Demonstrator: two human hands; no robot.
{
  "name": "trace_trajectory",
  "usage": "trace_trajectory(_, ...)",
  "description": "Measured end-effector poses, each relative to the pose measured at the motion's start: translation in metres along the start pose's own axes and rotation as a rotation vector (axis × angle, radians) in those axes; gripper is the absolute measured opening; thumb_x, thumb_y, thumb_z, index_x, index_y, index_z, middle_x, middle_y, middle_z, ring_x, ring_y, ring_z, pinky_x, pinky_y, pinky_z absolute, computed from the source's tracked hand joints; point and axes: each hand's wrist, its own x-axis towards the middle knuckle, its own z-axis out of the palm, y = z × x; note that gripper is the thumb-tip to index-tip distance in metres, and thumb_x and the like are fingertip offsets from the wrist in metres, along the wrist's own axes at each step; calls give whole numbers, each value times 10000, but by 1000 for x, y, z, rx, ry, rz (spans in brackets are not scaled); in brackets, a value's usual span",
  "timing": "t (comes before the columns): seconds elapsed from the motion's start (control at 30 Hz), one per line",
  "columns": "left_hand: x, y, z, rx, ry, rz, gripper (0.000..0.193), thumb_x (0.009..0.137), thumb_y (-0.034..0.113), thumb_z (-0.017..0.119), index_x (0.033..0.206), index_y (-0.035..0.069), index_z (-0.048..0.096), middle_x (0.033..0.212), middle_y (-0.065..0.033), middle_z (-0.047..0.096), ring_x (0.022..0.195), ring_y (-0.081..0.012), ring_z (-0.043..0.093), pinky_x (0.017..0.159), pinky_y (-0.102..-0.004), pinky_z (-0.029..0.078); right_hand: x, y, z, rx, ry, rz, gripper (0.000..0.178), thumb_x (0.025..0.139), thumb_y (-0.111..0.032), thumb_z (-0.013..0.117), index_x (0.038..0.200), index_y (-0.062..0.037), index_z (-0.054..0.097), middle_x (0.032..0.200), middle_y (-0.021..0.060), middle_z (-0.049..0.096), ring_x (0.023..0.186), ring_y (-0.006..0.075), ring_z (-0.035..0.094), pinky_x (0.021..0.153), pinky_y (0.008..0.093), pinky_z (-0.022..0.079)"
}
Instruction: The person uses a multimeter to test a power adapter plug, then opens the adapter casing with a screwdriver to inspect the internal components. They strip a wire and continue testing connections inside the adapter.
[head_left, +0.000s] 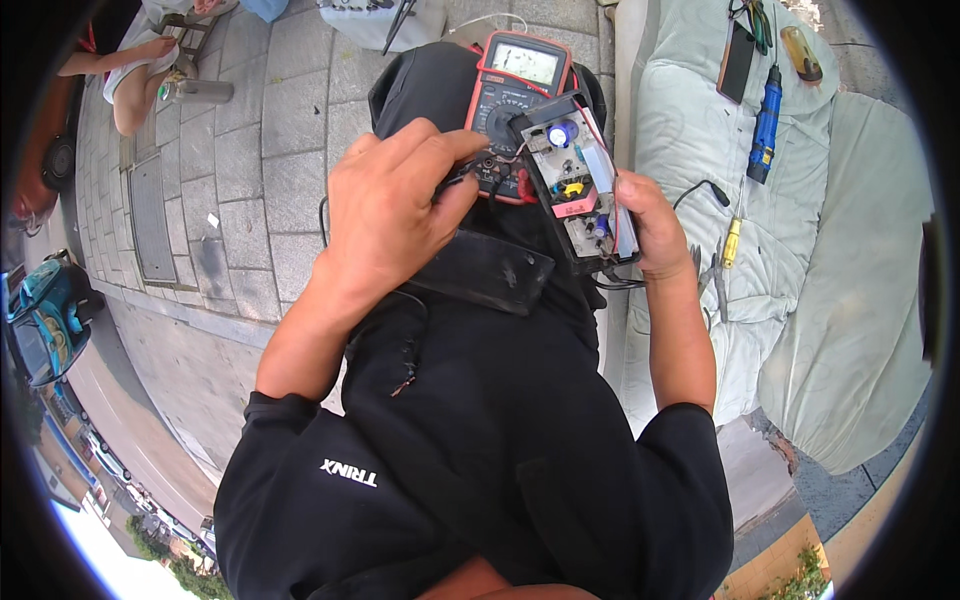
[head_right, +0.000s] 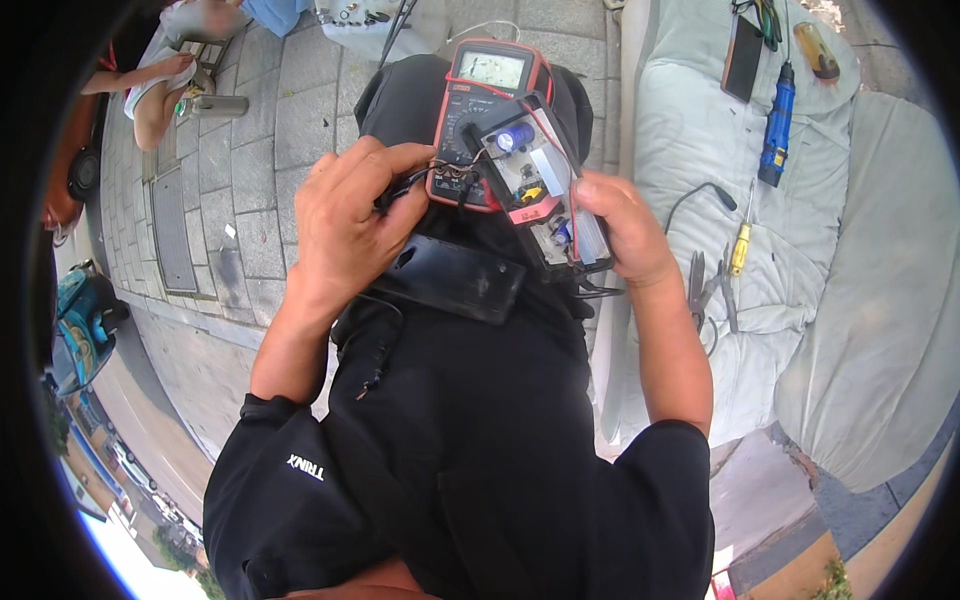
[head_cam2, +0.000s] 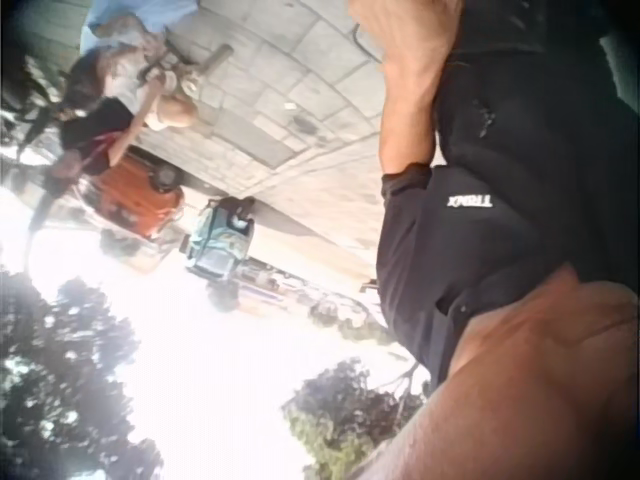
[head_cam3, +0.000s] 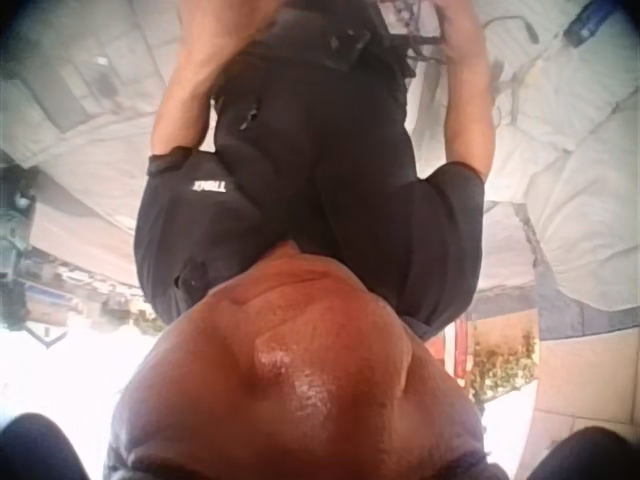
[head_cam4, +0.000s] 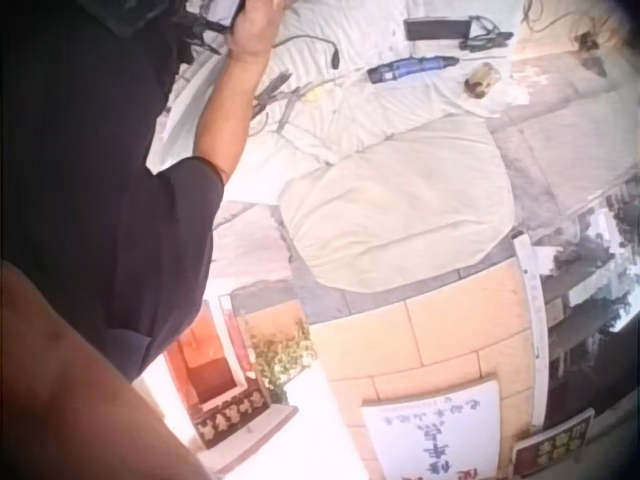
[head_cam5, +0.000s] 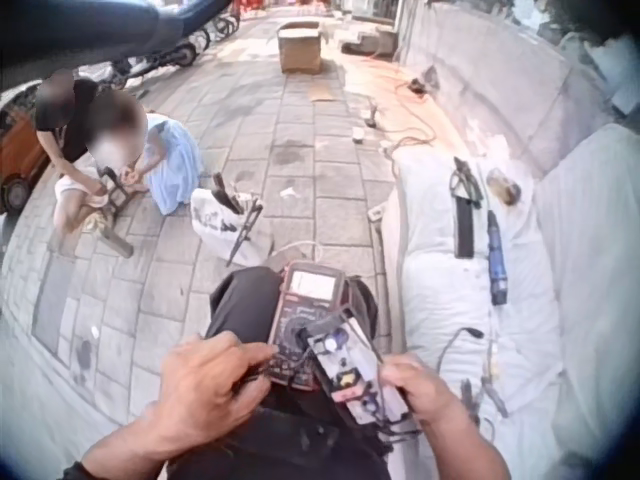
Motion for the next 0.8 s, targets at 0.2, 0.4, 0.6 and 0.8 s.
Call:
trace_trajectory(0.2, 6, -3, 8, 29, 62, -9, 265, 845, 40, 770, 1105, 92, 773, 911, -56, 747, 739, -258, 705, 658, -360, 513, 2, 8, -2, 65, 28, -27, 421, 1036, -355, 585, 1043, 46, 713, 815, 85, 718, 602, 102, 642, 529, 243, 517)
trace_trajectory(0.4, 1, -3, 17, -12, 105, -50, 262, 861, -18, 738, 1103, 73, 777, 943, -112, 765, 805, -298, 748, 696, -364, 573, 4, 6, 0, 54, 28, -16, 420, 1032, -351, 591, 1070, 45, 724, 842, 80, 726, 658, 91, 649, 569, 246, 514)
trace_trajectory(0.6, -11, -13, 28, 32, 165, 48, 306, 816, -18, 778, 1083, 131, 771, 974, -31, 728, 756, -240, 711, 632, -352, 529, 7, 8, 3, 35, 25, -23, 420, 1030, -345, 589, 1100, 42, 737, 875, 68, 730, 722, 79, 641, 625, 243, 501)
trace_trajectory(0.8, -12, -8, 28, 7, 163, 1, 286, 817, -99, 699, 1029, 82, 765, 992, -89, 714, 799, -273, 716, 657, -362, 561, 7, 9, 2, 59, 9, -15, 430, 1031, -334, 590, 1154, 55, 727, 925, 61, 744, 778, 77, 658, 675, 225, 506)
